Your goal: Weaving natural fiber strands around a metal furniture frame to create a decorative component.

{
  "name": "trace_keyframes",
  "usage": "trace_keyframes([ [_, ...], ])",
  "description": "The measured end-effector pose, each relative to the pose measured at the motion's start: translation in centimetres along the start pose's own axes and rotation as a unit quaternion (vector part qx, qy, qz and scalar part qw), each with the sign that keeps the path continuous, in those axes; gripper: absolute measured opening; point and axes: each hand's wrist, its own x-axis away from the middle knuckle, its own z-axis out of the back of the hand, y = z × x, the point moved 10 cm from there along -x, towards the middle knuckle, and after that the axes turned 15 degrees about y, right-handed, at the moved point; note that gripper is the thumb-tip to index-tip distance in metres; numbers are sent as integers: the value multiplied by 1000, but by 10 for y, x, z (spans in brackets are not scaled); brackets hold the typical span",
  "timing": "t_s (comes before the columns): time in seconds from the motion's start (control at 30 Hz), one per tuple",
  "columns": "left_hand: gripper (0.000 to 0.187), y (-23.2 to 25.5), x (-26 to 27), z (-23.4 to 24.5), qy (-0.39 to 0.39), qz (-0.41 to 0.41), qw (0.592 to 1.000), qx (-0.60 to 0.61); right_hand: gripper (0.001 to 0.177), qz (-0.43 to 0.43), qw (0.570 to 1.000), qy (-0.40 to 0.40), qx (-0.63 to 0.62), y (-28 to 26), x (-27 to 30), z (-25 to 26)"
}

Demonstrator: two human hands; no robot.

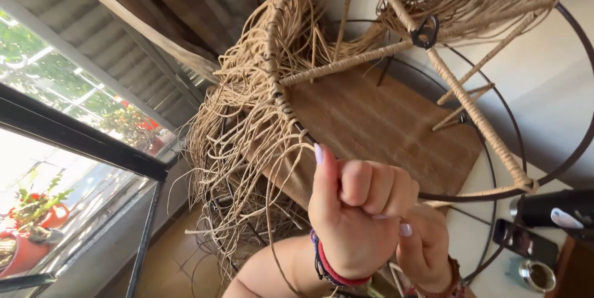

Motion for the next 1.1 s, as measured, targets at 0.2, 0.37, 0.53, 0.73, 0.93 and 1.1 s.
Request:
trace_keyframes([
  [0.2,58,-5,-10,2,10,13,1000,9,42,-8,999,29,-15,-4,-3,-2],
  [0.37,56,5,-28,-2,7,-7,1000,3,48,-48,997,59,-31,0,-2,-6],
  [0.53,56,0,-34,-2,17,7,1000,11,48,-96,992,74,-39,5,9,-2],
  [0.73,55,-5,-40,-3,38,35,999,13,46,-86,994,71,-20,18,17,-1],
  [0.93,66,23,-21,-8,-59,-103,992,-38,48,-67,995,53,-41,33,30,-1],
  [1.1,58,24,66,-5,-455,-216,790,-350,47,-173,979,-83,-74,31,29,-14],
])
